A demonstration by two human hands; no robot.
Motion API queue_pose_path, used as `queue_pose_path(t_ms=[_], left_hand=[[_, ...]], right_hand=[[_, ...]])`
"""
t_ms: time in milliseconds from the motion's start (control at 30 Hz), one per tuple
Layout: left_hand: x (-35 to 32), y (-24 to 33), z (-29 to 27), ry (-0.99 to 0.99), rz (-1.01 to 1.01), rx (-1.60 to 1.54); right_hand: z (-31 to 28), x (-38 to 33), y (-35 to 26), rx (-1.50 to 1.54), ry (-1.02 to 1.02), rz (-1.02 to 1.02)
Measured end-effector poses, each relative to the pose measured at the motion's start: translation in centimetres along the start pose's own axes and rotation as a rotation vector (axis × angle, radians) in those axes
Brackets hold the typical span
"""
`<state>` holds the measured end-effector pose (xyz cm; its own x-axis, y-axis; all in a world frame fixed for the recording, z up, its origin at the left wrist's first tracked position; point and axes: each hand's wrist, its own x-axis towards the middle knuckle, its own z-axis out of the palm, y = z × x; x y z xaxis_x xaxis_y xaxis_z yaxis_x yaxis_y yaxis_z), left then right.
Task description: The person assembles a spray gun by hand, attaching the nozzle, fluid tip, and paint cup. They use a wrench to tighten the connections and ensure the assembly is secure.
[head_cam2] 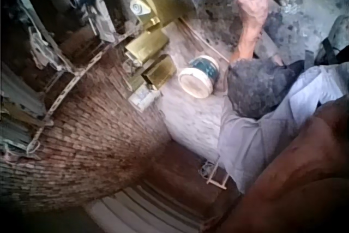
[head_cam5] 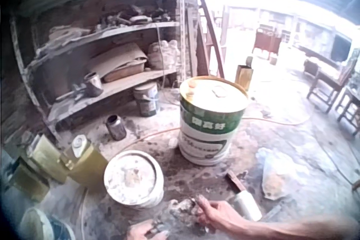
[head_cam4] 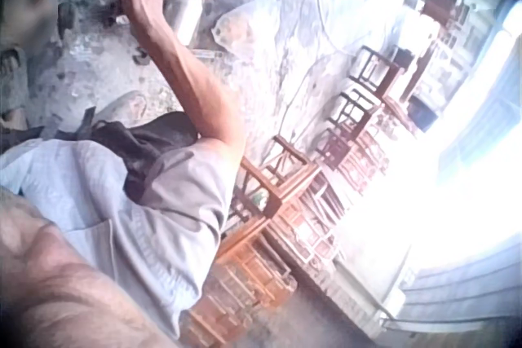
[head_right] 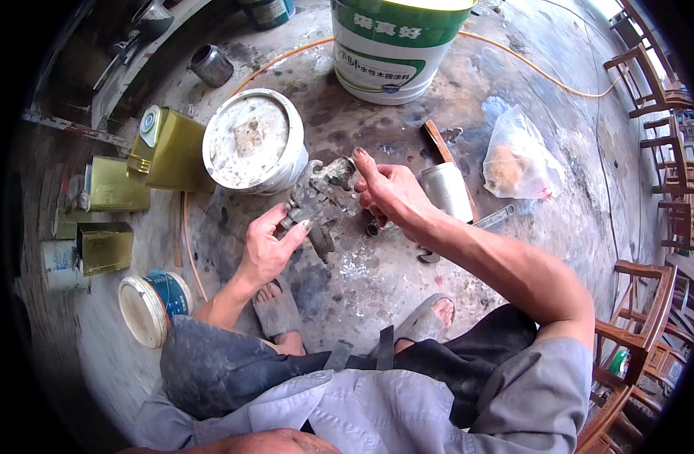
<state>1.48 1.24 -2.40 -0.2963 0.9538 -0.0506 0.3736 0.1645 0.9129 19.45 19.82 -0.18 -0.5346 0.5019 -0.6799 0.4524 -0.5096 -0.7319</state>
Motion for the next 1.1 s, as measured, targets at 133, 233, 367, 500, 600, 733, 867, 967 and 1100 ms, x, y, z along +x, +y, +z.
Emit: queue_pose_path(t_ms=[133,233,367,500,600,733,867,967,1100], left_hand=[[0.1,0.8,0.3,0.049,0.071,0.073],[0.1,0.6,0.6,0.096,0.201,0.162],[0.0,0.4,0.7,0.138,0.296,0.300],[-0.2,-0.4,0.7,0.155,0.401,0.412],[-0.6,-0.5,0.7,0.130,0.409,0.459],[-0.7,-0.7,1.1,0.118,0.400,0.441],[-0.8,-0.7,1.1,0.125,0.332,0.378],[-1.0,-0.3,1.0,0.096,0.228,0.257],[-1.2,-0.5,0.9,0.066,0.146,0.126]], right_hand=[[1.0,-0.1,-0.8,-0.005,-0.051,0.076],[2.1,-0.3,-0.7,0.116,-0.084,0.096],[2.7,-1.2,-1.1,0.304,-0.101,0.142],[2.3,-1.2,-1.3,0.341,-0.118,0.200],[2.0,-1.1,-0.8,0.317,-0.111,0.193],[1.5,-0.5,0.0,0.257,-0.092,0.128],[-0.2,1.2,0.8,0.236,-0.070,-0.065],[-2.2,2.1,-0.1,0.026,0.096,-0.246],[-5.0,3.0,0.7,-0.746,0.227,-0.761]])
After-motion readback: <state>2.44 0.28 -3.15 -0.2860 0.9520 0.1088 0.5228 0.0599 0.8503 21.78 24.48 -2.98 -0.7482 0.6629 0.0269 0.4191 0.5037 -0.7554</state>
